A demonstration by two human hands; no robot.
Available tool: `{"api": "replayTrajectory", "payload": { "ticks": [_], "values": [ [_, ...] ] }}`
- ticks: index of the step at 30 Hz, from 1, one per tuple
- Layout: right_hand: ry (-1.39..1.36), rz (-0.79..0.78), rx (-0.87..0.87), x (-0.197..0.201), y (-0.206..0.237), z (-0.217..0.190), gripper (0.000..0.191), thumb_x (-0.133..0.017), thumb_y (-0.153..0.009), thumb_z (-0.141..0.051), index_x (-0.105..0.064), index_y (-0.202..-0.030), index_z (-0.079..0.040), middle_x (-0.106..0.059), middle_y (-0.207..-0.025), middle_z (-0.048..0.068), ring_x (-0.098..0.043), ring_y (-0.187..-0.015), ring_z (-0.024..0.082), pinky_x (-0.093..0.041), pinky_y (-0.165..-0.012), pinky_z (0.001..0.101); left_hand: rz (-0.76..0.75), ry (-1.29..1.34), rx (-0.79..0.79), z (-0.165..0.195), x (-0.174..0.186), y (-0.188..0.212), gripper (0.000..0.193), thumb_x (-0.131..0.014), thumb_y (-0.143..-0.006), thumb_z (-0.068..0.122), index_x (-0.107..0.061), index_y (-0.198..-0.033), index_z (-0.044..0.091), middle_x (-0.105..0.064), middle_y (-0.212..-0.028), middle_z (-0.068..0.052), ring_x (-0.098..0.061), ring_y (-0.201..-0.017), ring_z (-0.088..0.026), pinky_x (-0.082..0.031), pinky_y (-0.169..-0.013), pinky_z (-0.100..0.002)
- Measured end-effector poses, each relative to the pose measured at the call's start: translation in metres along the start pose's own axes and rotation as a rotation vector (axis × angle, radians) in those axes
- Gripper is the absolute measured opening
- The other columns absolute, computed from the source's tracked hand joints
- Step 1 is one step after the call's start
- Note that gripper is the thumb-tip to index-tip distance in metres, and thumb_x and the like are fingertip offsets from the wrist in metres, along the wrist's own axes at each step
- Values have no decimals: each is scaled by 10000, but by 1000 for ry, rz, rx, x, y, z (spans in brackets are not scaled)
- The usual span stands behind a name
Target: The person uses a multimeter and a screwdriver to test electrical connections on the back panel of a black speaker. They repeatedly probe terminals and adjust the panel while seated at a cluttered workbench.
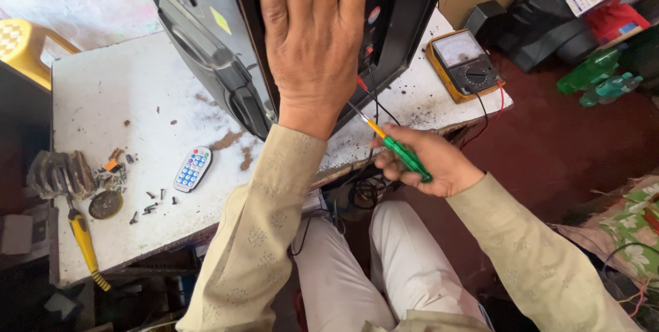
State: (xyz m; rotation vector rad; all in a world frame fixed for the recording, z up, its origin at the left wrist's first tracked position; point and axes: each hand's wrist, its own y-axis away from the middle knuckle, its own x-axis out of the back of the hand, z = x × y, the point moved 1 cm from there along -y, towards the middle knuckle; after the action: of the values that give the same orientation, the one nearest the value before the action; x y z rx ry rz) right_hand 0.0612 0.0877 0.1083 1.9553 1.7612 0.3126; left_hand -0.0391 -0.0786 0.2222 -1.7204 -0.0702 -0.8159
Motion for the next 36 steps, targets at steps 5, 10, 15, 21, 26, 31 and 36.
{"api": "replayTrajectory", "payload": {
  "ticks": [5,10,15,21,26,31,36],
  "values": [
    [940,488,1141,-1,17,9,229,-782,-906,-183,-697,-1014,0,-653,-839,74,-584,-665,92,-501,-564,285,-3,-4,14,2,-2,0,539,-576,-1107,17,-424,-1618,95,-375,-1634,-180,-297,-1515,-417,-200,-1267,-546],
    [209,130,244,13,-10,24,350,-711,-954,-353,-761,-911,-9,-549,-643,32,-377,-446,86,-307,-364,264,-15,-19,21,3,-4,-1,519,-566,-1113,14,-430,-1607,94,-386,-1626,-178,-309,-1512,-413,-203,-1270,-548],
    [137,38,69,13,-10,8,150,-730,-909,-245,-690,-957,-109,-608,-705,9,-475,-500,96,-362,-399,255,3,-25,14,4,-2,-2,490,-557,-1120,30,-450,-1597,75,-398,-1614,-196,-316,-1506,-418,-199,-1263,-565],
    [861,453,990,5,7,13,209,-790,-874,-170,-697,-930,9,-581,-763,53,-550,-617,143,-455,-540,307,20,-35,17,4,-5,-3,476,-545,-1126,34,-471,-1595,66,-397,-1623,-201,-304,-1508,-442,-189,-1269,-572],
    [565,324,466,13,-14,30,450,-670,-1089,-322,-694,-802,23,-616,-667,99,-507,-552,146,-445,-529,339,-5,-15,27,5,-7,-1,470,-552,-1125,46,-473,-1588,61,-396,-1617,-202,-298,-1507,-449,-190,-1267,-577],
    [-90,-37,-38,17,-16,14,387,-650,-979,-413,-704,-953,-31,-653,-687,74,-564,-495,132,-361,-410,266,-12,-20,17,5,-2,-4,486,-564,-1110,46,-469,-1586,55,-394,-1611,-221,-294,-1506,-443,-190,-1265,-577],
    [792,409,908,8,2,14,353,-702,-915,-368,-682,-984,-23,-664,-699,68,-597,-523,136,-417,-444,277,8,-23,21,6,-3,-7,506,-554,-1106,23,-458,-1601,64,-378,-1618,-229,-290,-1500,-449,-183,-1260,-583]
  ]
}}
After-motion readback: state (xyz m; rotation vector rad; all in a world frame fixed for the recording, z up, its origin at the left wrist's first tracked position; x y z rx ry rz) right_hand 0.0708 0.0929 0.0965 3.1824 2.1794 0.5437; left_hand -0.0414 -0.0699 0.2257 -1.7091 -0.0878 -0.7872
